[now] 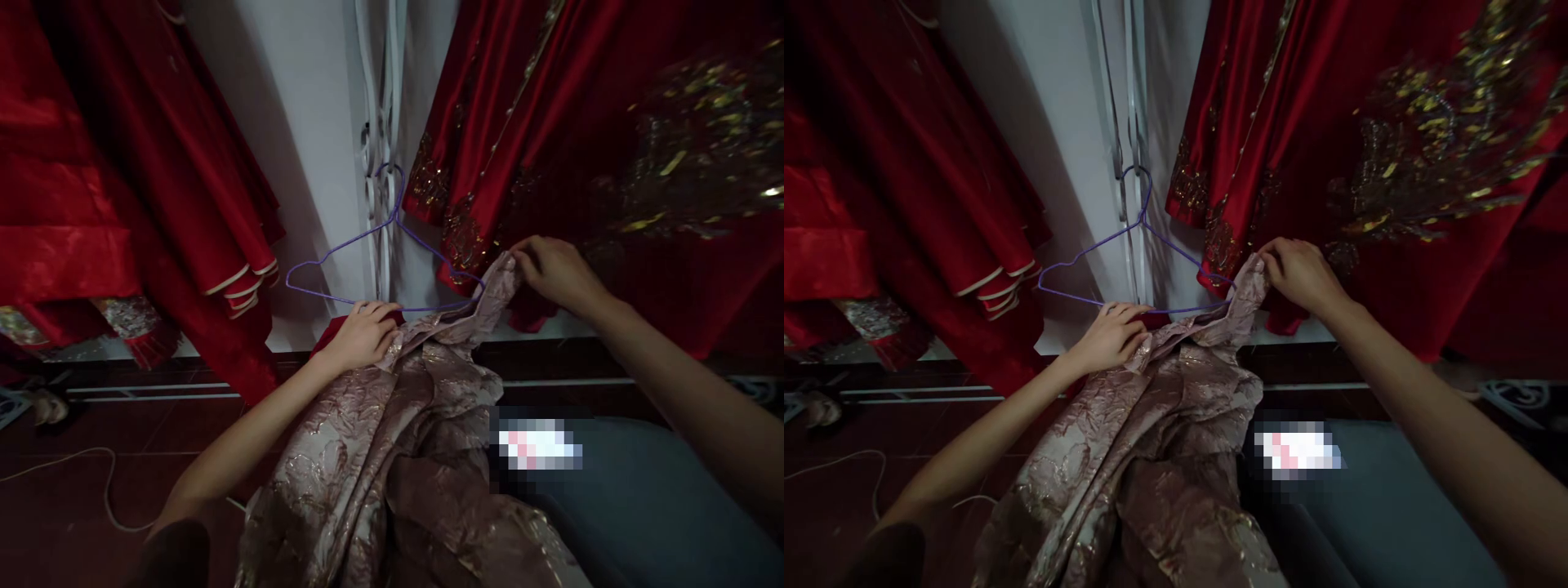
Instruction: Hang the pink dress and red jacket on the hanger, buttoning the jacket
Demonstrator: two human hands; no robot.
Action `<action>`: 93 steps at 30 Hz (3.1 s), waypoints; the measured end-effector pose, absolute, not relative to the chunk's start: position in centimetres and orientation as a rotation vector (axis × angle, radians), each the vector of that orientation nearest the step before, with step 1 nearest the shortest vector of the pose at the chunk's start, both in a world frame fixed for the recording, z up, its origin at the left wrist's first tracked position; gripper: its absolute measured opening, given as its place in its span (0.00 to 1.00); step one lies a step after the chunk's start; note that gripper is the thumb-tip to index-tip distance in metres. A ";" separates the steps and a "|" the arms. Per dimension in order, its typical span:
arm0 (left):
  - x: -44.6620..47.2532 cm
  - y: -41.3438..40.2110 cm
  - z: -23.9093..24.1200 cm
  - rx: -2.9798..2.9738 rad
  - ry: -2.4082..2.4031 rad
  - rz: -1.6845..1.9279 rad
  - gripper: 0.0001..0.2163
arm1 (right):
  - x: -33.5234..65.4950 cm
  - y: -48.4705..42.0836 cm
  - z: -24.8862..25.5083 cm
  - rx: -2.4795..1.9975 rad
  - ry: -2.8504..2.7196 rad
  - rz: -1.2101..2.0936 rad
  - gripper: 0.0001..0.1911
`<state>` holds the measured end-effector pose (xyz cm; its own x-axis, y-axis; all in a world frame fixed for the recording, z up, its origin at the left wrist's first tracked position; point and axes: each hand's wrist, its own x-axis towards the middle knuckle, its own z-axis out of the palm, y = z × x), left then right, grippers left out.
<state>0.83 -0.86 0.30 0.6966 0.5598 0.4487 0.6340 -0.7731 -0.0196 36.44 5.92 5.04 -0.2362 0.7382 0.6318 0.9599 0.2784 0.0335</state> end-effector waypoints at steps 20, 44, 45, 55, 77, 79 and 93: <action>6.7 2.4 -1.9 -2.905 -1.019 -1.436 0.11 | 29.4 7.0 5.2 -1.250 -1.789 -0.329 0.17; -8.6 5.6 -8.3 -1.830 -1.772 -2.023 0.14 | 31.3 8.2 7.1 -1.228 -1.826 -0.116 0.16; -8.7 5.7 -7.9 -1.847 -1.759 -2.008 0.14 | 31.3 8.3 7.0 -1.219 -1.831 -0.097 0.16; -5.7 9.3 2.9 -2.542 -1.362 -1.768 0.14 | 30.6 9.1 6.2 -1.104 -1.788 0.200 0.17; -11.6 11.3 -11.8 -2.940 -1.882 -1.090 0.13 | 30.2 9.3 6.1 -1.131 -1.760 0.229 0.16; -11.5 10.7 -12.6 -2.895 -1.941 -1.218 0.13 | 30.1 9.3 6.1 -1.124 -1.760 0.225 0.16; -10.2 9.2 -9.3 -2.914 -2.184 -1.436 0.11 | 30.5 9.7 6.0 -1.109 -1.804 0.245 0.18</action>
<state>-10.16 9.19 -9.25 0.2348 0.9688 0.0790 0.4567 -0.1818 0.8709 30.50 9.68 5.96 -0.1175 0.7718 0.6250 0.5770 0.5652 -0.5896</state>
